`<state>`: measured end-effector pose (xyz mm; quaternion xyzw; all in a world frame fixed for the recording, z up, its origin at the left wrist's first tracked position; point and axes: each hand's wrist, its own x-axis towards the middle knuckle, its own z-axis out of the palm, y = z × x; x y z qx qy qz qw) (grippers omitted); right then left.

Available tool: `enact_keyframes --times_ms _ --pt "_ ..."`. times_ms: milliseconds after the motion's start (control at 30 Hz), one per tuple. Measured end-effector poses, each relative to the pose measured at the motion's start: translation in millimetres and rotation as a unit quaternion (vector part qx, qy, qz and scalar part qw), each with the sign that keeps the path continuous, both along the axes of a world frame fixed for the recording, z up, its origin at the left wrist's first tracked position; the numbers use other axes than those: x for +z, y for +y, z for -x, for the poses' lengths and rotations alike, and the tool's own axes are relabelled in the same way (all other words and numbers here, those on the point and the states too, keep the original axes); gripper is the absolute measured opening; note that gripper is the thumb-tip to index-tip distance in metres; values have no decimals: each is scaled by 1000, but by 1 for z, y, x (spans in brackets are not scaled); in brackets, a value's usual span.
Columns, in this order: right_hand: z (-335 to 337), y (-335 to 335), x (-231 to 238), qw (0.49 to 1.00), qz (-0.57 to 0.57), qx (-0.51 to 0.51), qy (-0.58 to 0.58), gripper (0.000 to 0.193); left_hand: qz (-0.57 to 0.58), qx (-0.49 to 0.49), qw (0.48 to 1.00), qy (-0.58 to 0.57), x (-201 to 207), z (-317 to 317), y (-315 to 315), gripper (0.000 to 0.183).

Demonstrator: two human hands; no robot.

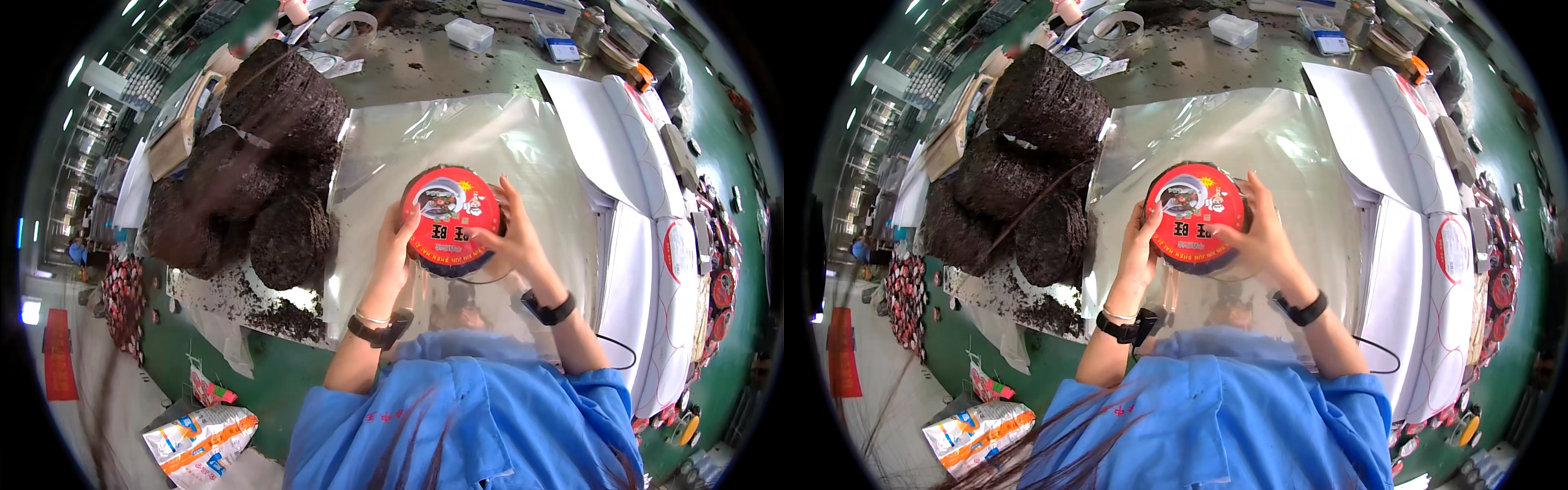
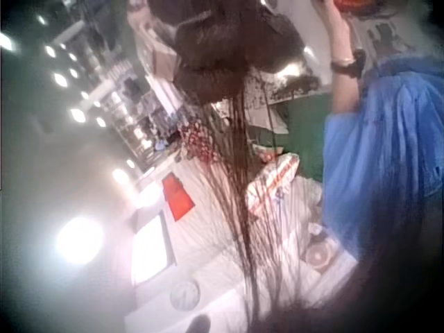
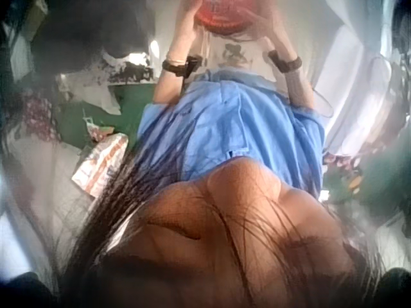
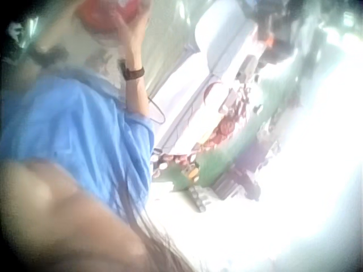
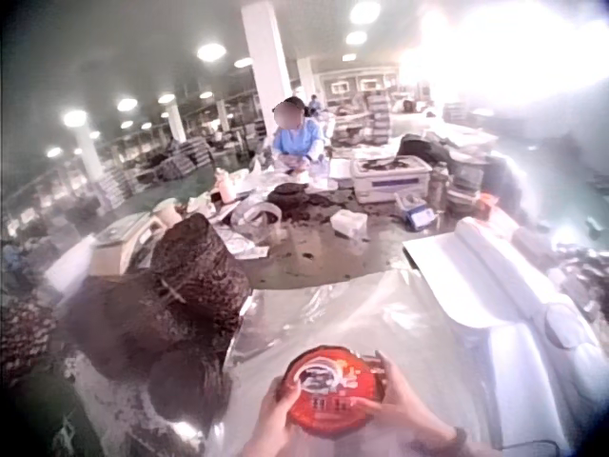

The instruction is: The person wraps dark compressed tea cakes in clear plastic film and seals them with red circular labels. The worker repeatedly picks up a tea cake, places it on a plastic sheet, folds the film around it, and applies a label to the top. The finished packages are placed on a nearby stack.

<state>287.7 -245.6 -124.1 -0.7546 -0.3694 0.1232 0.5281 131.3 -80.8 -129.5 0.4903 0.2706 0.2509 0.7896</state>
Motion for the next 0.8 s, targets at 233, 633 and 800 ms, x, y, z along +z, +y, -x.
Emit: enact_keyframes --times_ms 233,633,800 --pt "-111 -127 29 873 -390 -73 285 47 -149 -60 987 -28 14 5 -20 61" --pt "-11 -181 -26 864 320 288 -262 106 -668 -189 713 100 -24 21 -39 103" --pt "7 -198 -27 860 329 282 -269 98 -622 -222 729 178 -45 39 -47 121"
